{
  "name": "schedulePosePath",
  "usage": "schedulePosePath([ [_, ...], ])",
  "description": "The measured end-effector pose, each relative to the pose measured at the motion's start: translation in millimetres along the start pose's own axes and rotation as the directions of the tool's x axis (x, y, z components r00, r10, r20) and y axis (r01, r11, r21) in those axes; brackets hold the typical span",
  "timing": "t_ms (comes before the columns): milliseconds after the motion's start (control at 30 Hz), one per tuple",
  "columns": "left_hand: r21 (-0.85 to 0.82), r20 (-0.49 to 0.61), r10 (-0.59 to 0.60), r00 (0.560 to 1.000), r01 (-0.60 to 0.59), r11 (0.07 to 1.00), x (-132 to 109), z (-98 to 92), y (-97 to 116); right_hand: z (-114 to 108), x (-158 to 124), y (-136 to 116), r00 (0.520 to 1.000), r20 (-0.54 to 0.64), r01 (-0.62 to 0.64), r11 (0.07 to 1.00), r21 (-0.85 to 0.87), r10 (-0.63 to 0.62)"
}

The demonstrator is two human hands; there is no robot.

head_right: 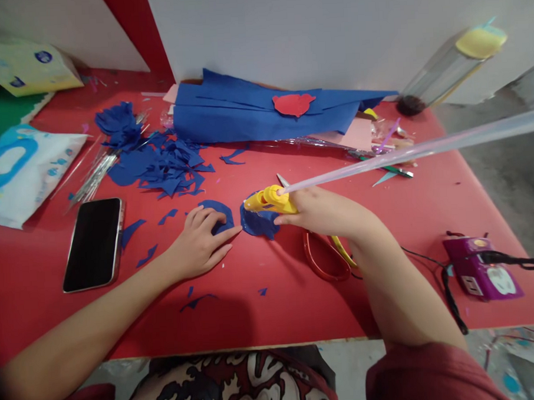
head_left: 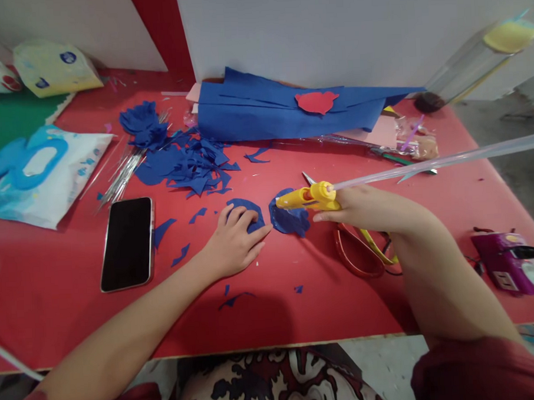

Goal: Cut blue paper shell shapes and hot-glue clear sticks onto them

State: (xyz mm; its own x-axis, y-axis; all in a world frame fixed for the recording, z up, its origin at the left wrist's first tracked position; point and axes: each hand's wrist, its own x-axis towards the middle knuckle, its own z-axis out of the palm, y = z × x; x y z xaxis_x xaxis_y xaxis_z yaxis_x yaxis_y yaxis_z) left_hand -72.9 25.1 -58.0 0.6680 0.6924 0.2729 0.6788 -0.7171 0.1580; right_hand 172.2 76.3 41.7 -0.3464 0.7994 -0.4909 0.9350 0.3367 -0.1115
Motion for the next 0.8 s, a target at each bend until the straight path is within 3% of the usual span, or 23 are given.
schedulePosePath([
  [100, 0.003, -0.002, 0.002, 1.0, -0.002, 1.0, -0.3, 0.2, -0.2, 2.7, 3.0, 1.6, 1.0, -0.024, 0.016, 1.0, 0.015, -0.016],
  [267, -0.002, -0.002, -0.002, 1.0, 0.002, 1.0, -0.2, 0.1, 0.6, 9.9, 7.9, 3.7, 0.974, -0.217, 0.086, 0.991, 0.105, -0.061],
  [400, -0.013, -0.006, -0.022, 1.0, 0.022, 1.0, 0.2, -0.9, 2.0, 7.8, 7.7, 4.0, 0.956, -0.294, 0.083, 0.978, 0.192, -0.023],
  [567, -0.028, -0.076, -0.208, 0.975, 0.206, 0.978, -0.8, -0.8, 1.5, 3.8, 5.7, 8.1, 0.911, -0.397, 0.037, 0.938, 0.344, 0.11],
  [667, -0.09, -0.072, -0.328, 0.942, 0.322, 0.942, -1.8, 1.4, -1.3, 2.4, 7.3, 12.0, 0.907, -0.354, -0.036, 0.881, 0.472, 0.227],
  [800, -0.109, -0.056, -0.436, 0.898, 0.429, 0.897, -3.2, 5.9, -6.6, 0.4, 11.7, 23.0, 0.917, -0.248, -0.058, 0.719, 0.692, 0.312],
])
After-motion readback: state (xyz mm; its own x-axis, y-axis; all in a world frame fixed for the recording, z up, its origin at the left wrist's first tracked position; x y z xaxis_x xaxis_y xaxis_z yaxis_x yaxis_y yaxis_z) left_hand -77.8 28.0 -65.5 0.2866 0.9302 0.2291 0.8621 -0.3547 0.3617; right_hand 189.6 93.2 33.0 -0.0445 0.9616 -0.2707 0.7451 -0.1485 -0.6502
